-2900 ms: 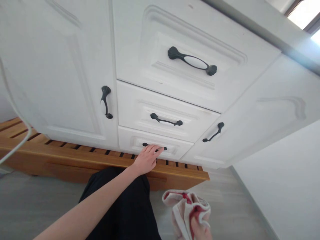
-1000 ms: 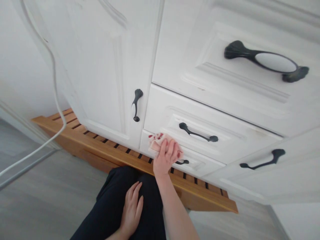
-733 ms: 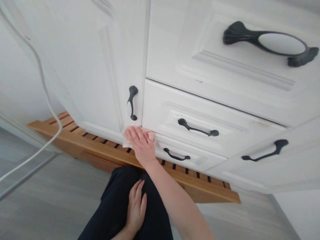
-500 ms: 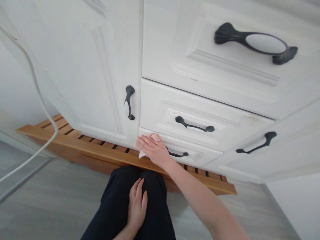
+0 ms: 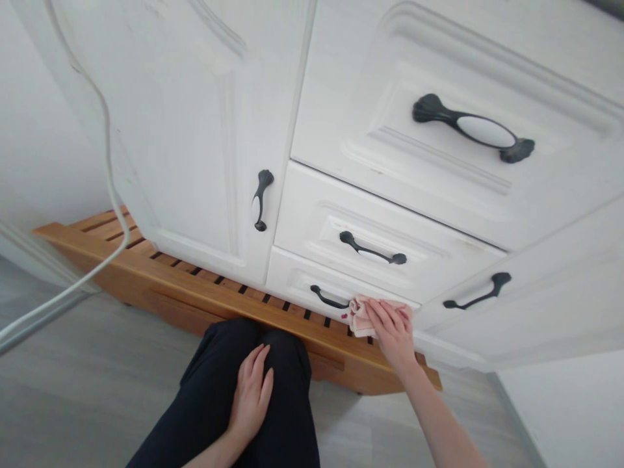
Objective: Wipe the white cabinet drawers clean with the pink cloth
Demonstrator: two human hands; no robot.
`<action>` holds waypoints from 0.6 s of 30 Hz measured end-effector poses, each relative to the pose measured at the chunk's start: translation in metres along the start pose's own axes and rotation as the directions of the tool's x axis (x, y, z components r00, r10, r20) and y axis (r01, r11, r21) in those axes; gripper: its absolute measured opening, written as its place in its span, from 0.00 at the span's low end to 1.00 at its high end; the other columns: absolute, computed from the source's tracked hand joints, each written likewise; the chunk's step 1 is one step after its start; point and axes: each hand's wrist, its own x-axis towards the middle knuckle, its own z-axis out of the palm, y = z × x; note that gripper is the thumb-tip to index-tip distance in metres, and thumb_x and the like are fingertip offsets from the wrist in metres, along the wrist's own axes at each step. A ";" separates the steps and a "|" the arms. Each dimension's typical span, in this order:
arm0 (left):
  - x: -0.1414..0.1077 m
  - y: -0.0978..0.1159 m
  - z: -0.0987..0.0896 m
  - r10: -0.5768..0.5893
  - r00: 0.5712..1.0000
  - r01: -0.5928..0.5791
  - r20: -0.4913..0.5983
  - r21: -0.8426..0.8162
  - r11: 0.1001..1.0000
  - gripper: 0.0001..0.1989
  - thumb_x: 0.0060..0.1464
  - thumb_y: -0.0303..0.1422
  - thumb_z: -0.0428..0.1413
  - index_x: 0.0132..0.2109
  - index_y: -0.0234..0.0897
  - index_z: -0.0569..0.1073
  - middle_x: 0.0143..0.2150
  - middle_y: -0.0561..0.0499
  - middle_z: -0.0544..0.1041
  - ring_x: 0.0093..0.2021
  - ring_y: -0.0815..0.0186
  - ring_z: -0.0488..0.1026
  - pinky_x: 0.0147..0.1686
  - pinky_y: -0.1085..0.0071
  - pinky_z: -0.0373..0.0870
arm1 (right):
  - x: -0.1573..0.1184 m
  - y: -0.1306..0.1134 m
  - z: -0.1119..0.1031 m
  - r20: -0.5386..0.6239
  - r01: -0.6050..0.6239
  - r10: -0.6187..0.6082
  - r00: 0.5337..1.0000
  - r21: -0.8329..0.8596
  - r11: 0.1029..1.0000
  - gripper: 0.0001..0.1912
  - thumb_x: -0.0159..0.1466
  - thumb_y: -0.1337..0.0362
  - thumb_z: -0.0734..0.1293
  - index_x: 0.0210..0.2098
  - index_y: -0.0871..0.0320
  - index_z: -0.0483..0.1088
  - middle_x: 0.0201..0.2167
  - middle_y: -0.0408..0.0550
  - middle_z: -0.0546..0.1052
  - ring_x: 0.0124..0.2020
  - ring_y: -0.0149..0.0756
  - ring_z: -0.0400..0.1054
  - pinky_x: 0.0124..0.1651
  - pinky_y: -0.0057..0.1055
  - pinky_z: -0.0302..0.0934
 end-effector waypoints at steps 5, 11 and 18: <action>-0.001 0.000 0.003 0.013 1.000 -0.013 -0.005 0.003 1.000 0.22 0.66 0.39 0.45 0.64 0.40 0.65 0.62 0.41 0.66 0.64 0.53 0.63 0.65 0.45 0.63 | -0.051 0.003 0.016 -0.054 -0.157 0.158 0.986 0.023 0.987 0.32 0.65 0.75 0.59 0.64 0.43 0.67 0.61 0.51 0.72 0.58 0.50 0.65 0.58 0.51 0.56; -0.003 -0.001 0.006 0.022 1.000 -0.022 -0.014 0.013 1.000 0.22 0.66 0.38 0.45 0.63 0.40 0.65 0.62 0.41 0.66 0.63 0.54 0.64 0.64 0.45 0.64 | 0.000 -0.082 -0.002 -0.142 -0.102 0.161 0.977 0.351 0.931 0.36 0.61 0.80 0.57 0.64 0.46 0.65 0.53 0.52 0.74 0.52 0.43 0.67 0.51 0.42 0.64; -0.003 -0.006 0.005 0.029 0.999 -0.028 -0.014 0.035 0.999 0.22 0.67 0.38 0.44 0.64 0.40 0.64 0.62 0.42 0.66 0.64 0.55 0.63 0.64 0.45 0.64 | 0.172 -0.155 -0.015 -0.608 -0.018 0.184 0.772 0.267 0.963 0.30 0.69 0.69 0.65 0.67 0.40 0.61 0.57 0.48 0.73 0.59 0.41 0.62 0.65 0.43 0.49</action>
